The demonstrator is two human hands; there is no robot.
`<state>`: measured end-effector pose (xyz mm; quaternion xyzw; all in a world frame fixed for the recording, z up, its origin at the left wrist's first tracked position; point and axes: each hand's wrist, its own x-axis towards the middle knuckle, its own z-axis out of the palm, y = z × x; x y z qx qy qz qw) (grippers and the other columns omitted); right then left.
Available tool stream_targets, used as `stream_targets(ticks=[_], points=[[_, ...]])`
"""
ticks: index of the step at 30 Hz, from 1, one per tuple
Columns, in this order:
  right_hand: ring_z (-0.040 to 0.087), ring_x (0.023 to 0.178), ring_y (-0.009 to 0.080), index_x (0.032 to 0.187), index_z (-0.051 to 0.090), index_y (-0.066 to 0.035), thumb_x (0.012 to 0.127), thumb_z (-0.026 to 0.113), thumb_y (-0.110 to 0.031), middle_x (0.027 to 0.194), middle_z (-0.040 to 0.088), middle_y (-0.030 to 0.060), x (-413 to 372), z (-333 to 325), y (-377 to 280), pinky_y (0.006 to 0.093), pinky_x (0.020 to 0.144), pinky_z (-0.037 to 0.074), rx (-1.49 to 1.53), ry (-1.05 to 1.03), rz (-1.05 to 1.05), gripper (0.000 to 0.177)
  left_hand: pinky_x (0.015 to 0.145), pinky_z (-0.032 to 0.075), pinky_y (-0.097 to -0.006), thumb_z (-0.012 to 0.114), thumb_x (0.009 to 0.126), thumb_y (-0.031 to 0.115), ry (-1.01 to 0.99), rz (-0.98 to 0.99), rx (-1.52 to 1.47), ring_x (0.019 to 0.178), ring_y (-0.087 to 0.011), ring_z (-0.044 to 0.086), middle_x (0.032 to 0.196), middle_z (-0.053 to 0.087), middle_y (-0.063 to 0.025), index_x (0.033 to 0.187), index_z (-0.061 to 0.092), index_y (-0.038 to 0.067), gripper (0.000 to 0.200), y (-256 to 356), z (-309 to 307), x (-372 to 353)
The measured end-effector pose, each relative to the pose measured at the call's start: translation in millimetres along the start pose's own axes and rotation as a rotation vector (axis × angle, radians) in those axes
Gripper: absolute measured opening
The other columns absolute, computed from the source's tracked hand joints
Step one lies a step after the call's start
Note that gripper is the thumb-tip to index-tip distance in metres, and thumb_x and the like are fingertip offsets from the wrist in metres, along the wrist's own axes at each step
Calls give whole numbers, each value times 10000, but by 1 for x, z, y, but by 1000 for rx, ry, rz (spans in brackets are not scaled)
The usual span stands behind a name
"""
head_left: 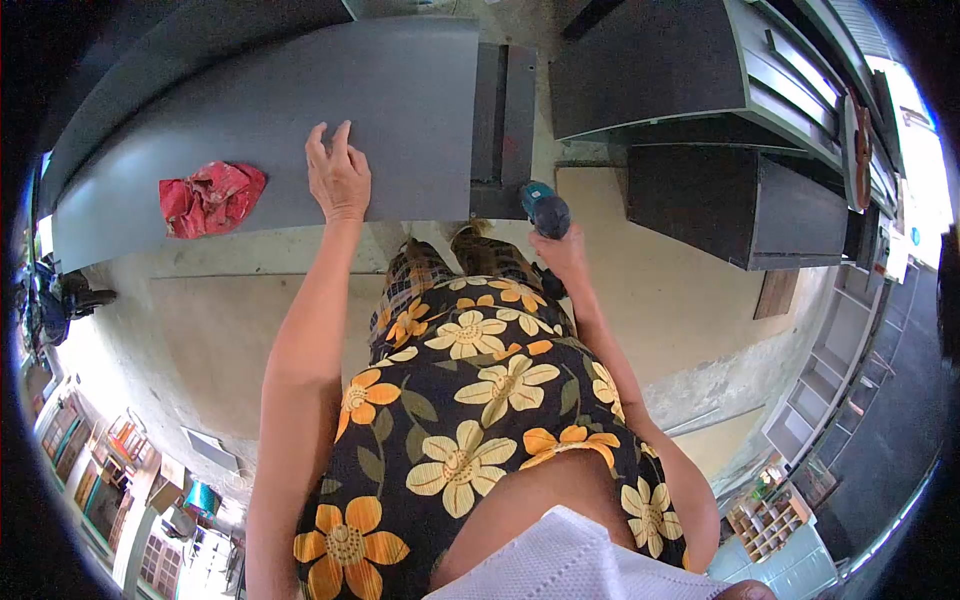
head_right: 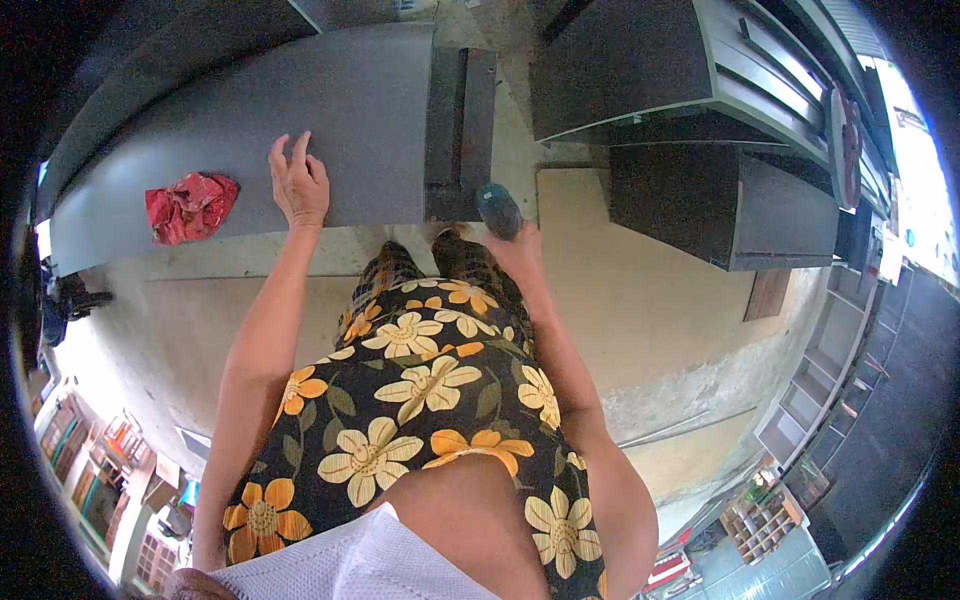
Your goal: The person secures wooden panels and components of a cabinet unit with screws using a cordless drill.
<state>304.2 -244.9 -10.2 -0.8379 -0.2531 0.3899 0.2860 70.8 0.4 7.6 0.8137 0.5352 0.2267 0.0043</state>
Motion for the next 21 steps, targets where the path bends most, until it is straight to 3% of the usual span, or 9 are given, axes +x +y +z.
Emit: stream_targets(ticks=[7, 14, 21], points=[[657, 799, 256, 929, 605, 42, 637, 709, -150, 807, 651, 180, -8, -5, -6, 344, 691, 493, -35, -15, -154, 365, 786, 475, -401, 535, 794, 78, 5, 10, 13, 1015, -308, 526, 1238, 418, -151, 1124, 575, 132, 336, -1, 1, 1], [619, 871, 335, 992, 564, 40, 639, 719, -162, 896, 622, 212, -28, -13, -32, 378, 732, 468, 107, -297, -334, 435, 805, 469, -389, 531, 794, 81, -8, 8, 14, 1054, -302, 500, 1244, 418, -148, 1127, 570, 128, 338, -2, 1, 1], [586, 864, 402, 957, 570, 34, 634, 713, -177, 890, 600, 245, -14, 6, -26, 410, 715, 462, -90, -370, -399, 412, 797, 479, -373, 527, 795, 75, -15, -6, 5, 1005, -289, 523, 1238, 421, -134, 1131, 569, 132, 342, 0, 0, 2]])
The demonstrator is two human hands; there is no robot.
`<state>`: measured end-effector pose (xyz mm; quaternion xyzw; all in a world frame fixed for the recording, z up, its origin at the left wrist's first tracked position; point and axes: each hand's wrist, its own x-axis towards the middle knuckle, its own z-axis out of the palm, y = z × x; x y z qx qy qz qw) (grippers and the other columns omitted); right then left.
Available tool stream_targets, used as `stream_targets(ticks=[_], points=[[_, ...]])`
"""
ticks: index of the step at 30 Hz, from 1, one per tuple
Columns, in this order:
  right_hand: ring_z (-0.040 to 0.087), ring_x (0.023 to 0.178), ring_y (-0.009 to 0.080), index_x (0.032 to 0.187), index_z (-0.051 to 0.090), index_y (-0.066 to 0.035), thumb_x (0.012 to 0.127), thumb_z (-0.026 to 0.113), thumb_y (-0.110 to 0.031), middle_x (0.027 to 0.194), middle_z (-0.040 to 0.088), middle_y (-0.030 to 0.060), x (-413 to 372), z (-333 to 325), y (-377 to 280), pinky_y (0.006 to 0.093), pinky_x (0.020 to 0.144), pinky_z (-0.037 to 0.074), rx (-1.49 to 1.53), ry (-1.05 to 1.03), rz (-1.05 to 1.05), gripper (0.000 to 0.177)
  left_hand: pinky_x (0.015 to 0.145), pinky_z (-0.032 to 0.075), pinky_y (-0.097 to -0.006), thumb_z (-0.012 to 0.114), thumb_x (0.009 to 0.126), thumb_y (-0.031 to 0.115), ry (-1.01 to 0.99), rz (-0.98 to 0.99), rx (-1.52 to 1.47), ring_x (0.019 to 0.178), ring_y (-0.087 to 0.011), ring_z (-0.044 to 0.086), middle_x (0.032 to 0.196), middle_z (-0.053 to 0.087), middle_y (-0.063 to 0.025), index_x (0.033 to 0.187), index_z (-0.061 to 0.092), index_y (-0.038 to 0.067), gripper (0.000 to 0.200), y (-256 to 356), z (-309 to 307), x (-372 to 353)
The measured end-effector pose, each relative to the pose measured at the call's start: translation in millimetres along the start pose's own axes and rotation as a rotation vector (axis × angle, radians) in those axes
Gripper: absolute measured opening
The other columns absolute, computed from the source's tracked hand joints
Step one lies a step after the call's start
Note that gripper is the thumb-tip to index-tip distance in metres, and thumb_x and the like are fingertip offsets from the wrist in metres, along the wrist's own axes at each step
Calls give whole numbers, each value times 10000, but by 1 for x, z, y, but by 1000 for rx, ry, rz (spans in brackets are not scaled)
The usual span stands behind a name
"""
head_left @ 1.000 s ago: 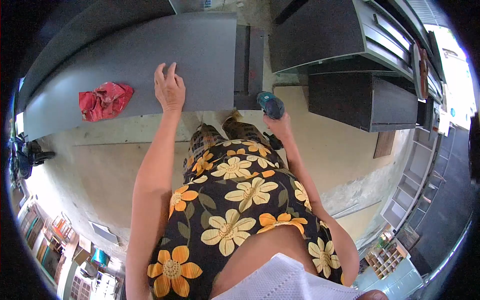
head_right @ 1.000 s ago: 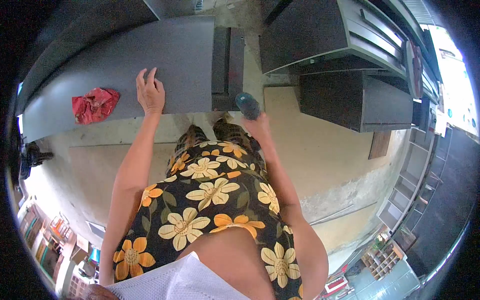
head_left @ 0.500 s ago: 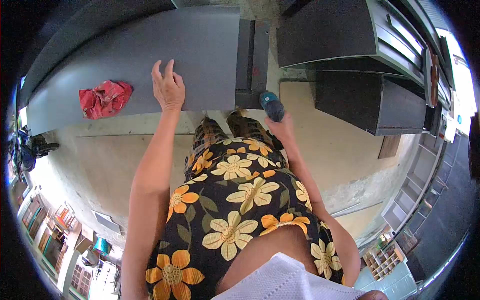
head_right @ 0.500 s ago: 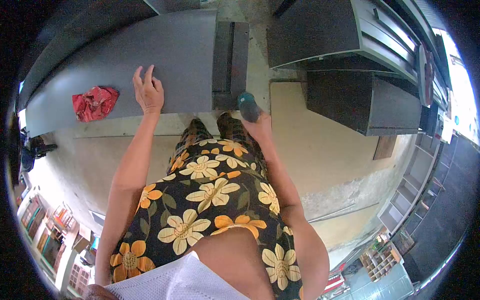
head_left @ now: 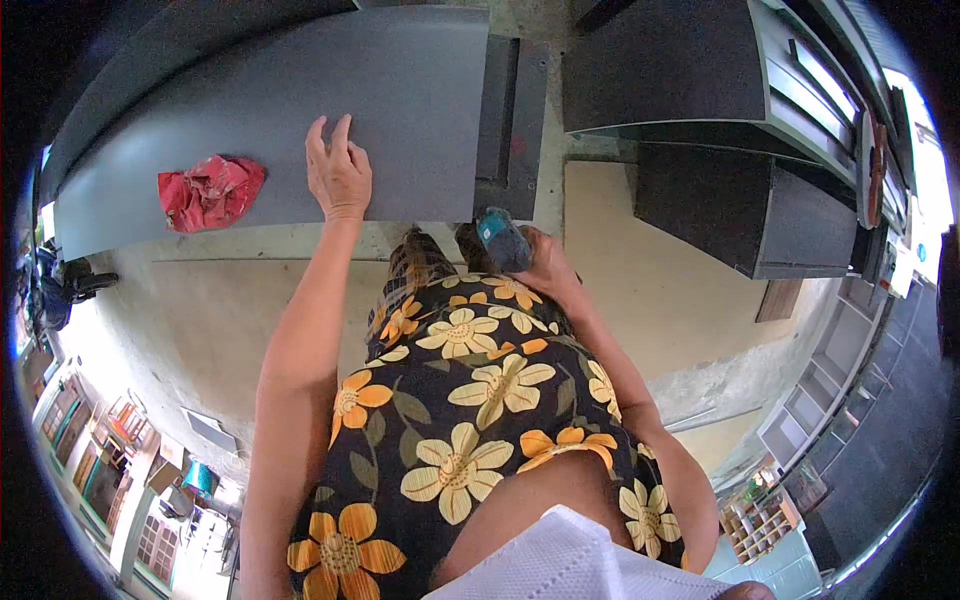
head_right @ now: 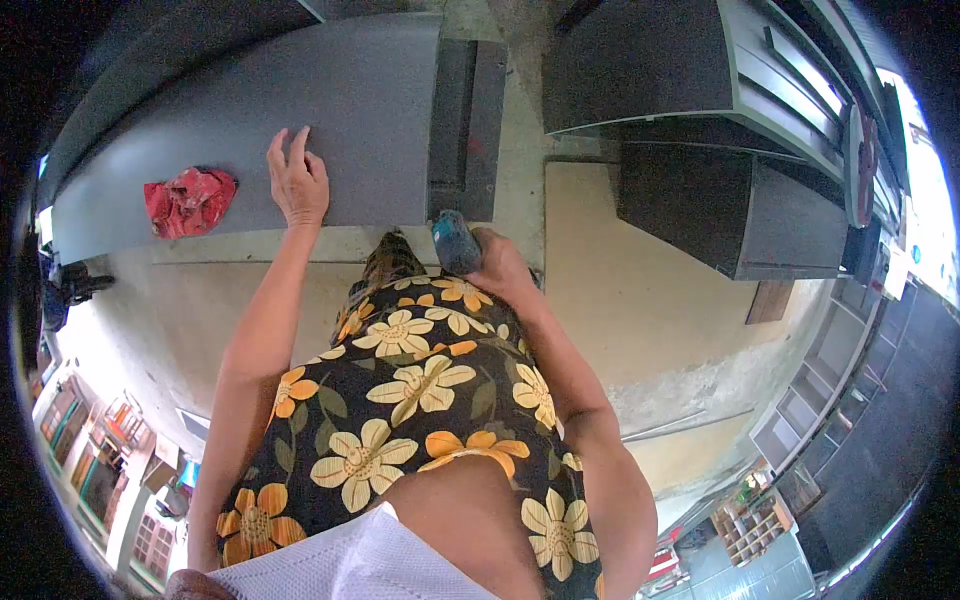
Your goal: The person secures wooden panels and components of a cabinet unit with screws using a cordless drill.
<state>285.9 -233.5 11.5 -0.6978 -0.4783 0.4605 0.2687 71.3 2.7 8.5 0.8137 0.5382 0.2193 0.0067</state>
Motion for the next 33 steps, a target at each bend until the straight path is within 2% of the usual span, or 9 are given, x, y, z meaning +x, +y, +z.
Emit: stream_targets(ticks=[5, 8, 11, 20, 24, 26, 27, 30, 33], points=[[583, 873, 406, 934, 572, 26, 641, 708, -178, 877, 605, 245, 7, 0, -6, 433, 726, 459, -37, -74, 87, 382, 800, 479, -370, 527, 789, 66, 1, 5, 9, 1000, -290, 529, 1230, 429, -133, 1133, 568, 139, 354, -1, 0, 0], [583, 867, 407, 925, 572, 21, 649, 706, -193, 857, 608, 247, 8, -3, -9, 432, 724, 464, -22, -70, 44, 373, 862, 434, -401, 513, 789, 64, -36, -62, -83, 1102, -319, 470, 1241, 439, -128, 1139, 566, 138, 362, 0, 1, -1], [621, 860, 354, 990, 586, 38, 642, 746, -255, 902, 628, 229, 7, 3, 5, 405, 716, 481, -95, -59, 31, 482, 808, 474, -378, 525, 787, 63, 29, 44, 23, 1012, -297, 527, 1221, 440, -138, 1129, 569, 129, 351, -4, 3, 0], [604, 842, 374, 1009, 592, -15, 643, 709, -229, 874, 627, 223, 9, -3, -7, 406, 725, 477, -23, -118, 131, 440, 810, 470, -371, 528, 791, 63, 19, 26, 17, 1017, -294, 523, 1227, 437, -133, 1133, 570, 132, 351, -2, 1, 1], [627, 795, 315, 967, 601, -11, 650, 690, -195, 841, 639, 190, 6, -14, -15, 381, 719, 481, 33, 51, 143, 377, 807, 468, -369, 527, 789, 59, 9, 1, -1, 1018, -290, 520, 1233, 432, -129, 1134, 568, 134, 355, 0, 0, 1], [631, 769, 271, 949, 602, -6, 656, 679, -178, 828, 645, 170, 20, -18, 7, 369, 713, 481, 142, 59, 172, 349, 806, 467, -370, 527, 789, 59, -12, -17, -9, 1025, -289, 515, 1233, 433, -129, 1134, 568, 133, 355, 0, 0, 1], [621, 755, 216, 923, 607, -7, 664, 674, -170, 809, 649, 134, 31, -29, 5, 360, 700, 480, 85, 72, 191, 313, 806, 467, -370, 528, 787, 59, -7, -10, -5, 1024, -291, 515, 1232, 432, -130, 1134, 567, 132, 357, -1, 0, 0], [608, 751, 186, 887, 613, -12, 688, 669, -174, 781, 640, 113, 62, -56, -2, 347, 678, 476, 138, 260, 123, 263, 826, 457, -377, 525, 788, 57, -7, -17, -19, 1047, -298, 505, 1239, 432, -129, 1139, 566, 130, 362, -2, 2, 1], [613, 666, 173, 853, 612, -15, 719, 660, -170, 723, 630, 96, 101, -80, 7, 346, 623, 478, 156, 341, 106, 211, 861, 441, -386, 514, 798, 52, -35, -53, -66, 1092, -307, 489, 1253, 437, -123, 1147, 567, 131, 362, -2, 1, 0]])
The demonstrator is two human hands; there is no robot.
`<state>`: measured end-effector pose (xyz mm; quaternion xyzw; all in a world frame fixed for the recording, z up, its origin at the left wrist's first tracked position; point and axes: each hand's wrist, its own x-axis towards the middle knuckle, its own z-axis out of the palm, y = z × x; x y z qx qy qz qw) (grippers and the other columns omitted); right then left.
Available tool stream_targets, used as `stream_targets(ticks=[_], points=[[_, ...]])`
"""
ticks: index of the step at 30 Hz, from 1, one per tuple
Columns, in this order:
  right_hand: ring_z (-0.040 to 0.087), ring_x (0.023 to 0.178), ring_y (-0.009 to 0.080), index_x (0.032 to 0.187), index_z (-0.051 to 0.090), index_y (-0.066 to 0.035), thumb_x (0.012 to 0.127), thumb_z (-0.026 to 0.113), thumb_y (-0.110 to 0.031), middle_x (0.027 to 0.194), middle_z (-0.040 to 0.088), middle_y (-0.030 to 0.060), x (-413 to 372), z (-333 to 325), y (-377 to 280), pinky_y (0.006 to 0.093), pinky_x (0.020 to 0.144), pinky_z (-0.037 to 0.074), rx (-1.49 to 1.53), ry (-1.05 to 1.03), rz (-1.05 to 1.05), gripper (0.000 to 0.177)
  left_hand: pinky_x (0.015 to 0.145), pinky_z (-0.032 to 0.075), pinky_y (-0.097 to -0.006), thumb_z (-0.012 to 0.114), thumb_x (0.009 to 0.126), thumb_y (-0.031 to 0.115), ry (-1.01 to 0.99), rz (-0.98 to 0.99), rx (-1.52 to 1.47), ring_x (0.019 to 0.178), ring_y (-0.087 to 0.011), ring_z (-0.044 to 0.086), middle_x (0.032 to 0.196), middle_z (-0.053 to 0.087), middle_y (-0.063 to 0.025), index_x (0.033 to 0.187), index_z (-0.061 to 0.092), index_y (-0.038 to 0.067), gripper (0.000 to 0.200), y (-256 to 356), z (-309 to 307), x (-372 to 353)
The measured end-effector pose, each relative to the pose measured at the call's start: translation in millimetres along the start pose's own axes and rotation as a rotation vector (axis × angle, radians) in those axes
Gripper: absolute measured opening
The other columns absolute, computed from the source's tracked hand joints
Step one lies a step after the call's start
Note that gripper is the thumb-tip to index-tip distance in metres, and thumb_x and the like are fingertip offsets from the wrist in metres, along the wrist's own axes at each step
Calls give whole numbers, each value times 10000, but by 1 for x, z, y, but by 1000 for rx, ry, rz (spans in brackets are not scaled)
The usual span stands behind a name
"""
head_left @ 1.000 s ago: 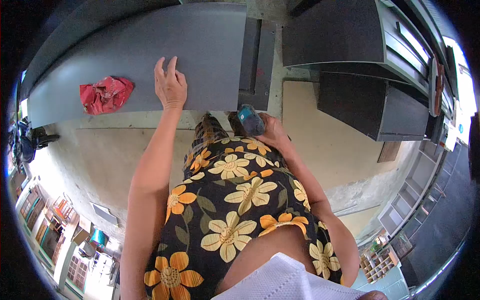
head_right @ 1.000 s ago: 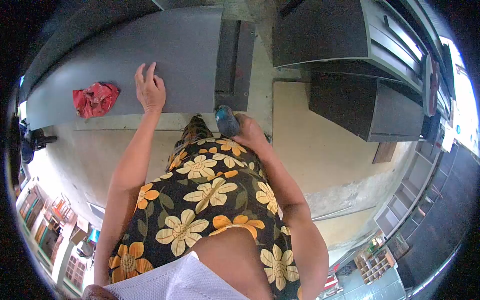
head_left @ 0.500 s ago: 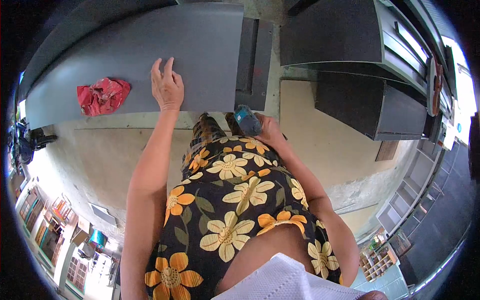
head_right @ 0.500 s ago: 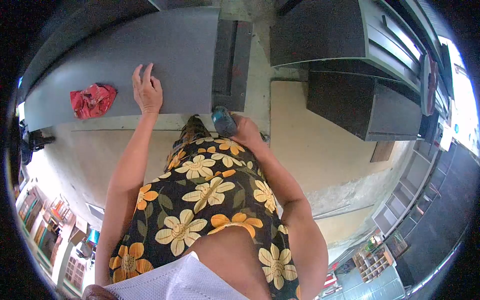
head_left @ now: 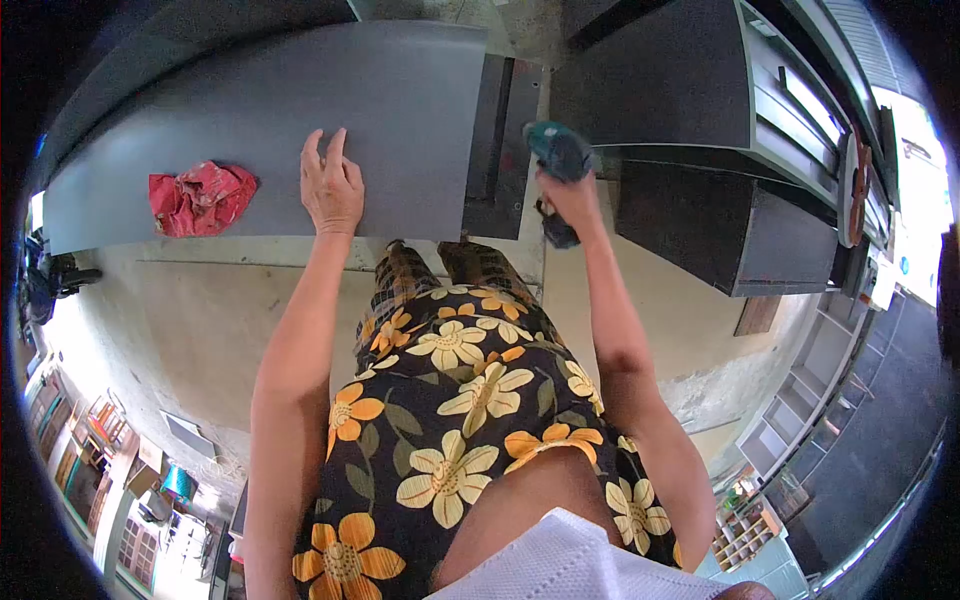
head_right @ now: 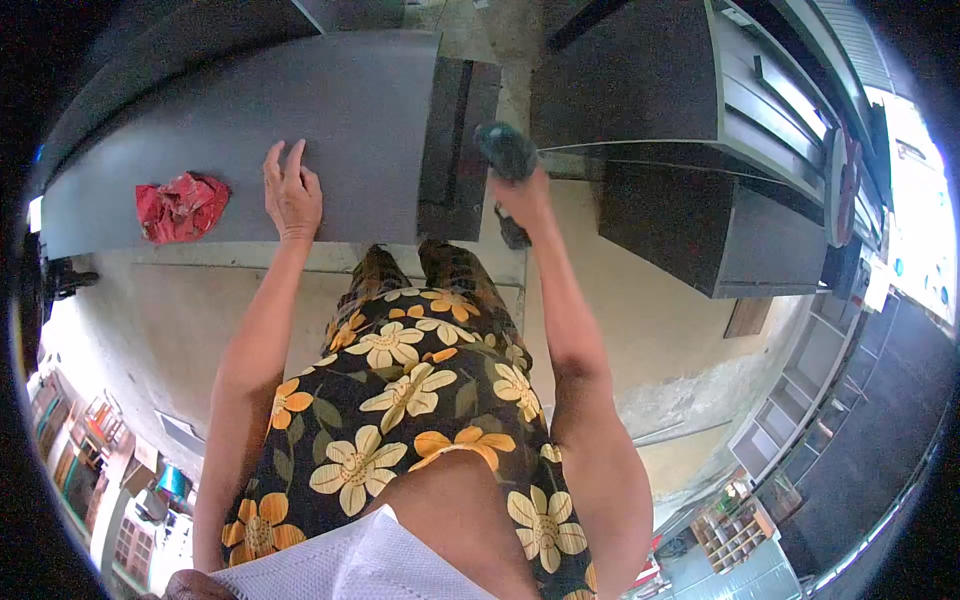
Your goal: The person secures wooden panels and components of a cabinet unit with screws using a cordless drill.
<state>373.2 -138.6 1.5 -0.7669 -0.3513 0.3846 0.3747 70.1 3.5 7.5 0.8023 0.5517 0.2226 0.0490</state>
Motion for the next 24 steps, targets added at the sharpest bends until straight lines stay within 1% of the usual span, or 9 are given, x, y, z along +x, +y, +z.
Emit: stream_targets(ticks=[3, 4, 8, 10, 13, 17, 23, 24], points=[[554, 539, 142, 853, 605, -12, 701, 639, -106, 738, 601, 61, 36, -5, -3, 314, 508, 452, 145, -18, 75, 182, 852, 445, -384, 516, 796, 51, 11, 8, 8, 1080, -305, 497, 1248, 440, -121, 1147, 565, 134, 364, 0, 0, 1], [560, 546, 142, 858, 607, -3, 698, 641, -101, 739, 608, 64, 43, -7, -10, 302, 502, 459, 95, 10, 95, 191, 850, 445, -385, 517, 795, 51, 16, 12, 20, 1079, -304, 497, 1247, 441, -120, 1149, 563, 135, 366, 0, 1, 1], [563, 537, 139, 848, 610, 0, 712, 631, -105, 749, 620, 69, 66, -8, -13, 290, 499, 462, 103, -2, 162, 173, 800, 475, -375, 519, 778, 59, 7, 24, 51, 1016, -296, 525, 1217, 443, -138, 1139, 559, 121, 368, 3, -4, 2], [568, 534, 138, 844, 610, 1, 719, 628, -110, 751, 627, 70, 73, -7, -10, 286, 501, 464, 95, -4, 199, 169, 794, 478, -373, 515, 781, 57, 18, 44, 74, 1009, -293, 529, 1218, 443, -137, 1139, 559, 121, 367, 2, -3, 3], [570, 521, 142, 835, 609, 3, 725, 627, -123, 749, 633, 75, 77, -6, -12, 287, 493, 461, 102, -2, 134, 169, 798, 478, -371, 513, 783, 51, 4, 37, 74, 1013, -290, 530, 1217, 444, -134, 1138, 559, 122, 366, 3, -4, 3], [568, 508, 146, 812, 611, 10, 731, 620, -130, 711, 629, 82, 87, -5, -3, 294, 481, 455, 73, -23, 183, 162, 808, 474, -367, 510, 783, 44, -10, 44, 110, 1024, -285, 526, 1213, 445, -133, 1138, 558, 117, 366, 3, -5, 4], [564, 486, 159, 747, 609, 16, 720, 623, -163, 638, 609, 87, 87, -5, -18, 314, 482, 450, 38, 6, 190, 181, 811, 469, -377, 508, 780, 37, -26, 9, 33, 1034, -292, 517, 1211, 445, -140, 1136, 557, 107, 366, 1, -2, 2], [566, 486, 164, 740, 608, 16, 714, 626, -168, 630, 606, 88, 88, -5, -16, 318, 484, 451, 42, 10, 186, 186, 813, 462, -381, 511, 779, 36, -12, 21, 30, 1009, -288, 525, 1217, 446, -131, 1145, 555, 113, 377, 1, -2, 2]])
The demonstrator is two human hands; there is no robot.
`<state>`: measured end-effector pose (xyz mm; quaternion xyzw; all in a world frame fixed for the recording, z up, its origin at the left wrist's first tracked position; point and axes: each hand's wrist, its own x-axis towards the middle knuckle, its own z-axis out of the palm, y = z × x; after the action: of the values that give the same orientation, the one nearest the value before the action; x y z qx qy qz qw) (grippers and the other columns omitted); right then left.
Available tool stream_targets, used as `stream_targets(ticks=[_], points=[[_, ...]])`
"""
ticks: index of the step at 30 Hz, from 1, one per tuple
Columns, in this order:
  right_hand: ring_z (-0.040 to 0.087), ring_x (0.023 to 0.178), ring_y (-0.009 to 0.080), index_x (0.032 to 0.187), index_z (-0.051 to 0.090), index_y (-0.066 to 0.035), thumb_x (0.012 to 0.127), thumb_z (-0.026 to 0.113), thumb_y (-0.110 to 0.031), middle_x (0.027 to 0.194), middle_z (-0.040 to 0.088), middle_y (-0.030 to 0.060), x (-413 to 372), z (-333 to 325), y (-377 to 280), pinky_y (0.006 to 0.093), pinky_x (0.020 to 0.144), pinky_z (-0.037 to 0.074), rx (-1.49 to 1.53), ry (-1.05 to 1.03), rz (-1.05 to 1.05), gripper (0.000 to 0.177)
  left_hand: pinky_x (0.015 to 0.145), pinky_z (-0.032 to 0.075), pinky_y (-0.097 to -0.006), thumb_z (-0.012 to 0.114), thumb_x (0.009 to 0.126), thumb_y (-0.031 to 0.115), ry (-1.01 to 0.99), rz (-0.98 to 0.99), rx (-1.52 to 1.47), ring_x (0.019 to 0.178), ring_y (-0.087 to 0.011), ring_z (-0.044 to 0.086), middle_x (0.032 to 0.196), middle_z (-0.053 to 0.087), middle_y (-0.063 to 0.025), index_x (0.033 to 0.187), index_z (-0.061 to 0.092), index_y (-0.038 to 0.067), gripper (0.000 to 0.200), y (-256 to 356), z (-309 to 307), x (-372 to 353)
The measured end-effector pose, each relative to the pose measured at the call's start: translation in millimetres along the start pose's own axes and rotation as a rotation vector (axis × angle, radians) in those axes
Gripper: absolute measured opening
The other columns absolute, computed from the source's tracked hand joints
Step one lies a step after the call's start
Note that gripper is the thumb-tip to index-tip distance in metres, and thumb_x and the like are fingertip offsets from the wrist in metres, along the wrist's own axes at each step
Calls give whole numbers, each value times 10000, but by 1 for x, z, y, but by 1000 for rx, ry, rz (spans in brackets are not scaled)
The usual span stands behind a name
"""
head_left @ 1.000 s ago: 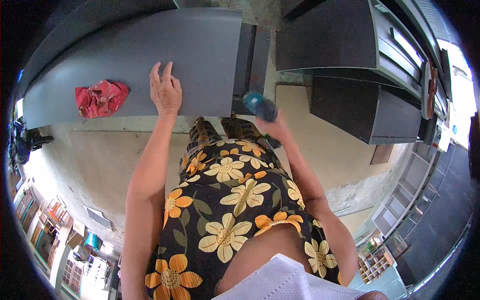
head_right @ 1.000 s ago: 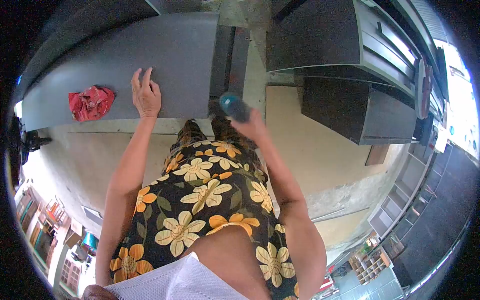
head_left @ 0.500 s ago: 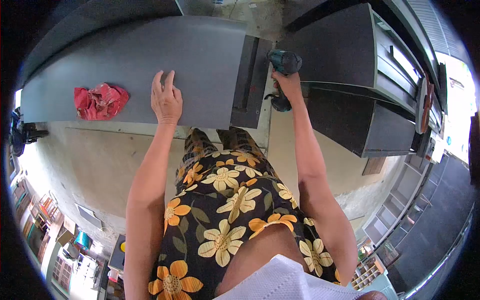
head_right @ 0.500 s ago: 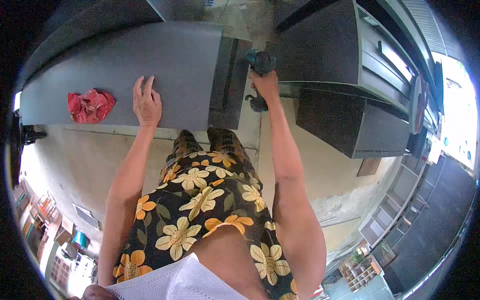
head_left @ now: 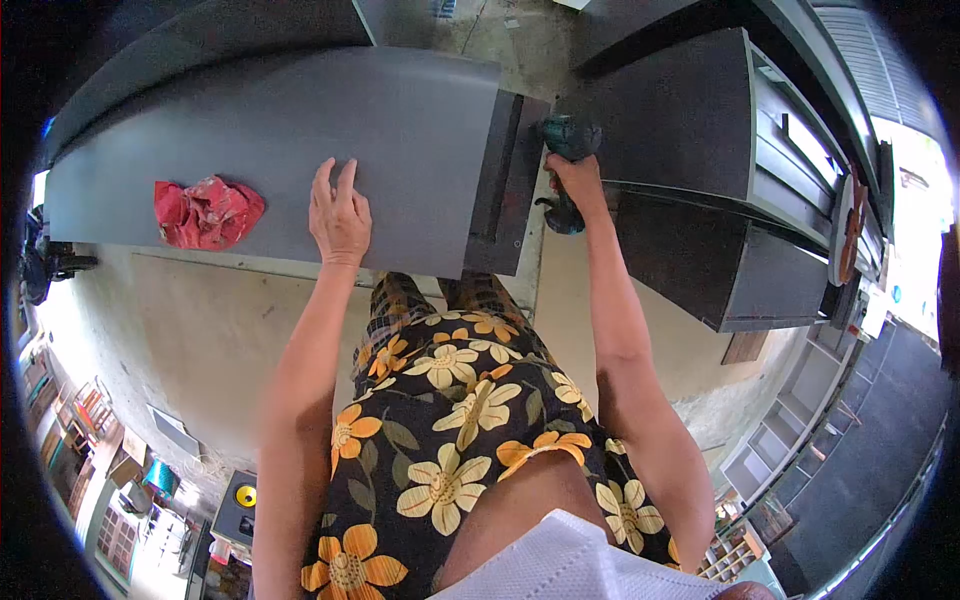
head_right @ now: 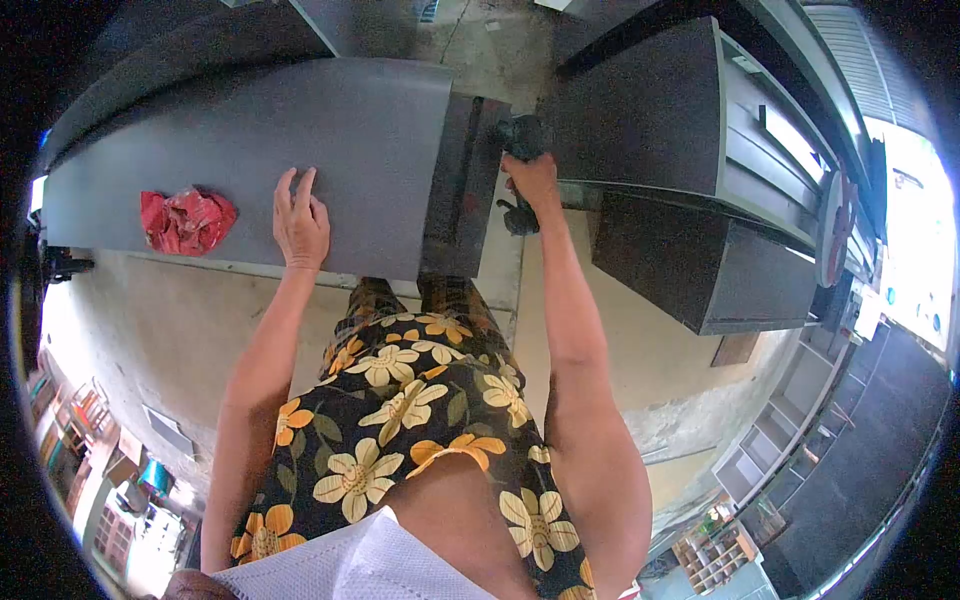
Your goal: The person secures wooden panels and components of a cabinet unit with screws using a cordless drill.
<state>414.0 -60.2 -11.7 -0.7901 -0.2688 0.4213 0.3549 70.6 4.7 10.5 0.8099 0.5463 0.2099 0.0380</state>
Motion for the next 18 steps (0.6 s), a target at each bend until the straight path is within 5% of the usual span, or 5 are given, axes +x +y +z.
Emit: stream_targets(ticks=[5, 11, 15, 16, 18], points=[[584, 501, 190, 761, 563, 44, 707, 631, -184, 614, 594, 115, 9, -3, 2, 335, 501, 456, -84, -74, 32, 243, 815, 448, -389, 517, 775, 34, -8, -16, -11, 957, -290, 538, 1225, 449, -122, 1164, 549, 115, 399, 0, -1, 1], [599, 511, 200, 707, 590, 40, 703, 638, -216, 624, 606, 123, 14, 7, 11, 342, 537, 482, -83, 35, 56, 260, 924, 399, -417, 525, 774, 54, -15, -1, -44, 1152, -341, 443, 1274, 421, -163, 1194, 522, 78, 421, 4, -6, 0], [645, 647, 269, 803, 621, 67, 712, 667, -276, 748, 650, 178, -1, 1, -8, 367, 595, 509, -325, -43, 72, 358, 945, 378, -431, 513, 766, 36, -39, 33, -63, 1175, -352, 423, 1287, 418, -180, 1205, 508, 57, 440, 4, -8, -4], [649, 756, 318, 824, 632, 63, 695, 678, -288, 811, 650, 219, -14, 10, -9, 398, 654, 511, -561, 189, -21, 377, 946, 375, -435, 510, 764, 34, -52, 33, -60, 1178, -355, 420, 1286, 420, -184, 1211, 501, 55, 448, 2, -7, -5], [631, 800, 358, 847, 644, 24, 675, 666, -315, 830, 638, 238, -32, 13, -1, 428, 693, 497, -442, 160, -14, 381, 945, 373, -434, 498, 761, 33, -14, 84, -75, 1171, -364, 425, 1276, 427, -199, 1220, 489, 50, 459, 0, -9, -2]])
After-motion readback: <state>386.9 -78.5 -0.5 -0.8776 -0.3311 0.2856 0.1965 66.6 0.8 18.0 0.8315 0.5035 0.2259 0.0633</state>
